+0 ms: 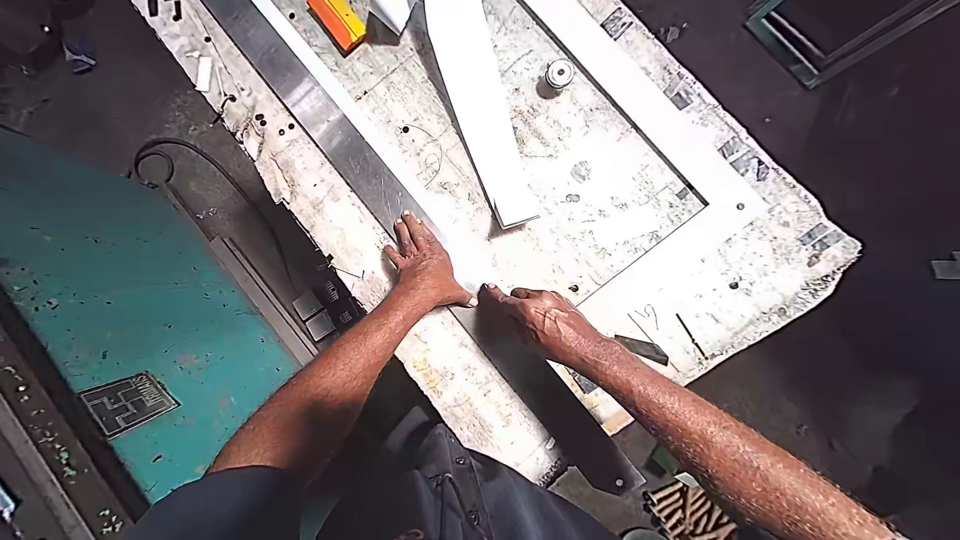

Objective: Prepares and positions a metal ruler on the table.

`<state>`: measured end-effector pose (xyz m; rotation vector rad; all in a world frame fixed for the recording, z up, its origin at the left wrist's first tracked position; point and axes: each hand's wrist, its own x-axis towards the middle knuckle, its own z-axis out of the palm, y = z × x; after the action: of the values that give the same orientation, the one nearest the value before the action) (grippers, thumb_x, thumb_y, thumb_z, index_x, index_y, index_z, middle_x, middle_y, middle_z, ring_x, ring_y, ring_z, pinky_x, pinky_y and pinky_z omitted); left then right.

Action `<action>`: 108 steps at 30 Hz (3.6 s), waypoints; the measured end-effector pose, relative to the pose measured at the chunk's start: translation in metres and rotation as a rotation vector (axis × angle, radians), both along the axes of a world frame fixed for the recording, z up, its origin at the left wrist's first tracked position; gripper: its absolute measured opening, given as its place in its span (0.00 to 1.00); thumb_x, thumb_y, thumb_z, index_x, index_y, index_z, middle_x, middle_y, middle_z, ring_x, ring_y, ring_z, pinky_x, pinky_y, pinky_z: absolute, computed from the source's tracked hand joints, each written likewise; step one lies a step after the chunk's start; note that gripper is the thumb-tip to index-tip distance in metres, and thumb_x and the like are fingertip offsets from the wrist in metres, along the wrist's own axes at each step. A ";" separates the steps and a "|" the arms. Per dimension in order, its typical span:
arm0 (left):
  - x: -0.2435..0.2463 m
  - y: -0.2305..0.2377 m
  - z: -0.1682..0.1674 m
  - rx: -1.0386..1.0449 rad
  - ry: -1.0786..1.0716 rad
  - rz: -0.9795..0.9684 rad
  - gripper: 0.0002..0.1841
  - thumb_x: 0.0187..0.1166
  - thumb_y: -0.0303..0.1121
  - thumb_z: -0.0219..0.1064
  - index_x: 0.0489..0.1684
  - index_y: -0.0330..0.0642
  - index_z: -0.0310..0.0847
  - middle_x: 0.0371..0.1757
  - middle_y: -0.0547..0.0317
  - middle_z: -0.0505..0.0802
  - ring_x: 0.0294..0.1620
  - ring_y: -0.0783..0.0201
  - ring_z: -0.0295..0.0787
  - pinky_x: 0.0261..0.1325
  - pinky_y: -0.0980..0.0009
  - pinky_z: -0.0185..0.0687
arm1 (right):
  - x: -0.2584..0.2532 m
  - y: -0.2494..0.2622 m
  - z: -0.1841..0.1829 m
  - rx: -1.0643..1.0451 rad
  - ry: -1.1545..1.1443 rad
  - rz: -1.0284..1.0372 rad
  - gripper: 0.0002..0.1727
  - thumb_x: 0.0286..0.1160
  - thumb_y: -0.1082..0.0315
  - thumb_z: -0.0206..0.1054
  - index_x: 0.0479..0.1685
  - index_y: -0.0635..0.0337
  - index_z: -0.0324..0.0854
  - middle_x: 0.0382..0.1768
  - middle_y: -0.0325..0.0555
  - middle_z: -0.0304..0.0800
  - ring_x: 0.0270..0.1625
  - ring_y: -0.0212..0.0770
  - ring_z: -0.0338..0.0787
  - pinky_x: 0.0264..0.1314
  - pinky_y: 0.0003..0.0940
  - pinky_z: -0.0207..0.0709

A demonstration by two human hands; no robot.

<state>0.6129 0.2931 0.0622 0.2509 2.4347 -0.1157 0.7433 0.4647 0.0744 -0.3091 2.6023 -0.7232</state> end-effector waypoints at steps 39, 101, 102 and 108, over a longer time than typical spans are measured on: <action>-0.001 0.002 -0.010 -0.058 0.081 -0.027 0.97 0.15 0.75 0.88 0.91 0.20 0.25 0.93 0.26 0.26 0.96 0.31 0.23 0.85 0.25 0.44 | 0.143 0.039 -0.007 0.015 0.119 -0.057 0.26 0.80 0.69 0.55 0.78 0.56 0.80 0.29 0.50 0.85 0.23 0.49 0.86 0.23 0.43 0.78; 0.008 -0.080 -0.027 0.701 0.222 -0.076 0.71 0.51 0.71 0.78 0.94 0.33 0.45 0.96 0.34 0.43 0.95 0.35 0.40 0.90 0.35 0.44 | 0.200 -0.039 0.000 0.232 -0.268 -0.911 0.47 0.48 0.43 0.84 0.76 0.51 0.75 0.64 0.59 0.81 0.49 0.58 0.91 0.42 0.56 0.85; 0.004 -0.086 -0.026 0.812 0.197 0.000 0.66 0.56 0.66 0.79 0.93 0.32 0.48 0.95 0.33 0.46 0.95 0.39 0.44 0.91 0.42 0.50 | 0.199 -0.042 0.003 0.266 -0.259 -0.908 0.45 0.48 0.42 0.83 0.71 0.54 0.77 0.62 0.60 0.82 0.48 0.59 0.91 0.39 0.57 0.84; -0.036 -0.112 0.003 1.316 -0.006 0.849 0.36 0.82 0.38 0.70 0.86 0.36 0.57 0.78 0.44 0.77 0.72 0.58 0.79 0.69 0.59 0.80 | 0.208 -0.086 0.052 0.402 -0.103 -0.887 0.40 0.45 0.42 0.83 0.58 0.58 0.81 0.52 0.60 0.85 0.38 0.59 0.91 0.28 0.54 0.82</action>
<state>0.5772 0.1808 0.0648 -0.2464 2.0237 1.8209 0.9517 0.3791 0.1264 1.0218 2.6347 -0.4154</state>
